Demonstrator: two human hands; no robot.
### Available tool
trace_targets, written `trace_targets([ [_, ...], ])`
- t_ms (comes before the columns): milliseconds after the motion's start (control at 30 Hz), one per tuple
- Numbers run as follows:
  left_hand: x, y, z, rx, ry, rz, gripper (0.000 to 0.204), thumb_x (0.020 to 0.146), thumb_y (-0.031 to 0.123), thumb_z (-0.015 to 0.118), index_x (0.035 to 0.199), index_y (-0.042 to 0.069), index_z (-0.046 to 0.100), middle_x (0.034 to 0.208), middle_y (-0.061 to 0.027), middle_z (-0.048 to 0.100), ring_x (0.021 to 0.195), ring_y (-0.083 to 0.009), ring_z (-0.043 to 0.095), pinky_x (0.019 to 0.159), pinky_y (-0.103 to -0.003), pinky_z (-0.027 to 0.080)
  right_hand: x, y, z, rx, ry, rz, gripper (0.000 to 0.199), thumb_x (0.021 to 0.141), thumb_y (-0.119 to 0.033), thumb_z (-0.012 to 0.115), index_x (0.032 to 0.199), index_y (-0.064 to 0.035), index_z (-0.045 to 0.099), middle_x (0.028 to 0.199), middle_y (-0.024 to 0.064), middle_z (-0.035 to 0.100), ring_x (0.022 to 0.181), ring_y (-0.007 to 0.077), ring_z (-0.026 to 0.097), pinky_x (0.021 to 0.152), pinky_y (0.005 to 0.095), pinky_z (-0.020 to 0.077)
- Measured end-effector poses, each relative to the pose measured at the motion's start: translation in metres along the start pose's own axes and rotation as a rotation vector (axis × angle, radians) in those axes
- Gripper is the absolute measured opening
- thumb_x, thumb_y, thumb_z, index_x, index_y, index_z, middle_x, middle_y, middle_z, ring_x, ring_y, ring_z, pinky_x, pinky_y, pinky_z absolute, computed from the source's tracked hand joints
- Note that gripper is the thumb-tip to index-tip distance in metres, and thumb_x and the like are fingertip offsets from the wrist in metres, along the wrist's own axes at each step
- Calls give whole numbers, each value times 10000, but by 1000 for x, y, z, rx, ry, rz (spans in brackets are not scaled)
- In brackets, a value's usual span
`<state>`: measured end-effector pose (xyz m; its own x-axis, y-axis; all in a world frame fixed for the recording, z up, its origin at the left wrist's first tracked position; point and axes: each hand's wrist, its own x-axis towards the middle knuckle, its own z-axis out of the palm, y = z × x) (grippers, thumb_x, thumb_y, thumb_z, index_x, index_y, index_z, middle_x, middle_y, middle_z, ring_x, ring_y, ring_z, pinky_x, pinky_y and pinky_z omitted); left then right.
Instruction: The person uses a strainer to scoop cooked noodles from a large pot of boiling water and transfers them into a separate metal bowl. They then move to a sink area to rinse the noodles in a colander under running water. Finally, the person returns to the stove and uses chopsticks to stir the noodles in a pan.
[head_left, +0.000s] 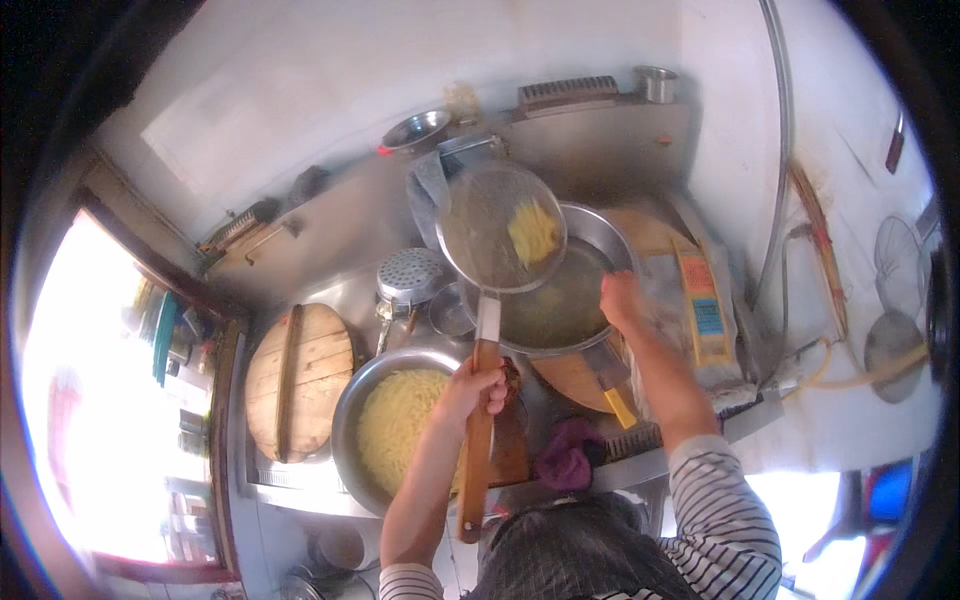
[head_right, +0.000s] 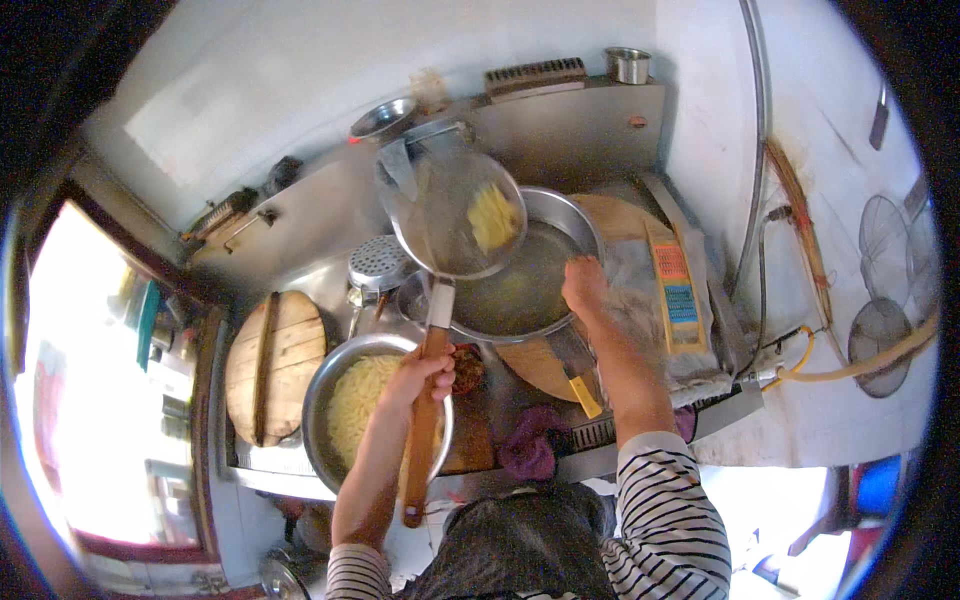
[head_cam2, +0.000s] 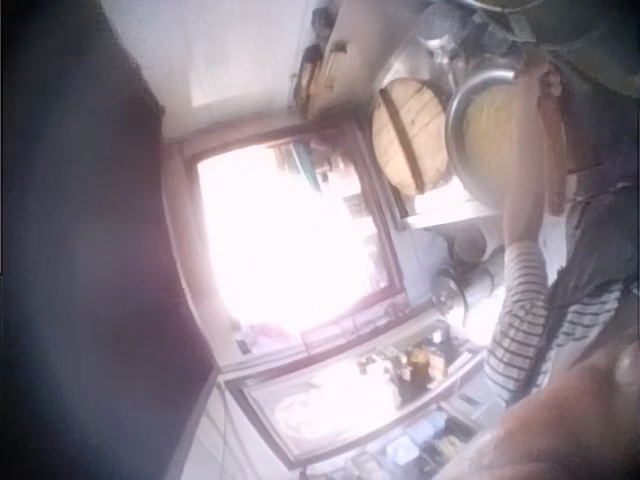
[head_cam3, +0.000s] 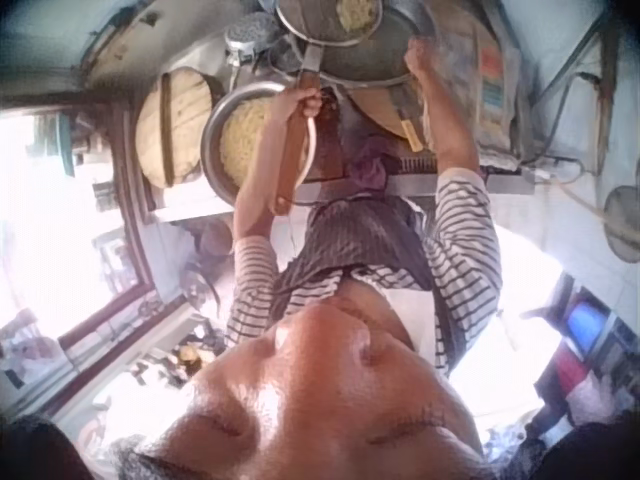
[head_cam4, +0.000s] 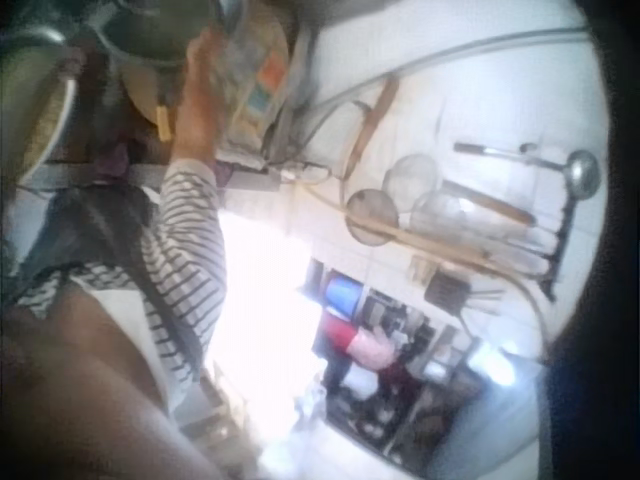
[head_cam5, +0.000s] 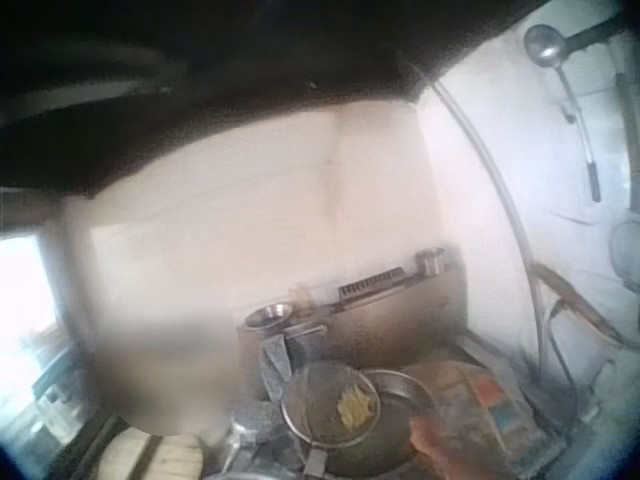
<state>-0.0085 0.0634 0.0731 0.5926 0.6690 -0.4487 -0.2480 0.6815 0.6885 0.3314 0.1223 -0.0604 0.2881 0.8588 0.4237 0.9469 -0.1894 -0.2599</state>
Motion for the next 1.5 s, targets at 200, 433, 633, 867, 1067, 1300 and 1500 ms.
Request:
trace_targets([
  [200,-31,2,5,0,54,70,240,838,7,508,1076,-19,482,709,-43,439,558,-97,388,429,-207,319,4,-5,-17,14,-177,24,82,661,-22,565,731,-35,605,826,168,590,862,331,539,752,441,443],
  [433,-180,-19,-49,165,488,258,396,789,-27,502,1170,60,440,666,-16,452,505,-97,440,404,-231,337,1,21,1,26,-40,-117,36,645,-21,566,671,-42,579,704,173,574,771,375,533,711,465,434],
  [633,-283,-72,-90,362,837,194,205,810,-28,467,988,72,445,607,7,443,431,-99,431,352,-249,360,1,-5,-18,19,-167,-71,21,669,-45,587,676,-64,585,645,154,563,703,355,555,670,466,445],
  [867,-296,-135,-102,1329,1152,216,93,905,124,408,943,54,456,637,-114,513,537,-194,539,443,-350,417,7,-22,-43,-144,-459,-49,84,714,-80,582,784,-58,623,844,178,622,832,350,593,741,444,478],
  [1067,-276,-117,-87,579,1092,182,173,852,75,421,1025,67,433,616,-38,462,434,-127,471,360,-270,384,35,-3,5,-97,-714,74,259,771,-158,573,1002,-42,593,1055,211,583,952,381,572,787,448,487],
  [1300,-184,-50,-50,441,834,343,351,810,22,466,1130,86,338,616,-10,429,408,-99,439,334,-222,389,63,68,137,-45,-722,413,634,818,-356,570,1301,-2,361,1340,235,348,1184,422,380,969,489,359],
  [1500,-84,21,-27,949,759,312,328,819,42,510,1135,34,420,705,-139,564,530,-213,575,438,-330,450,84,-53,109,158,-653,320,688,809,-452,542,1293,7,373,1355,238,318,1265,406,272,1016,469,304],
])
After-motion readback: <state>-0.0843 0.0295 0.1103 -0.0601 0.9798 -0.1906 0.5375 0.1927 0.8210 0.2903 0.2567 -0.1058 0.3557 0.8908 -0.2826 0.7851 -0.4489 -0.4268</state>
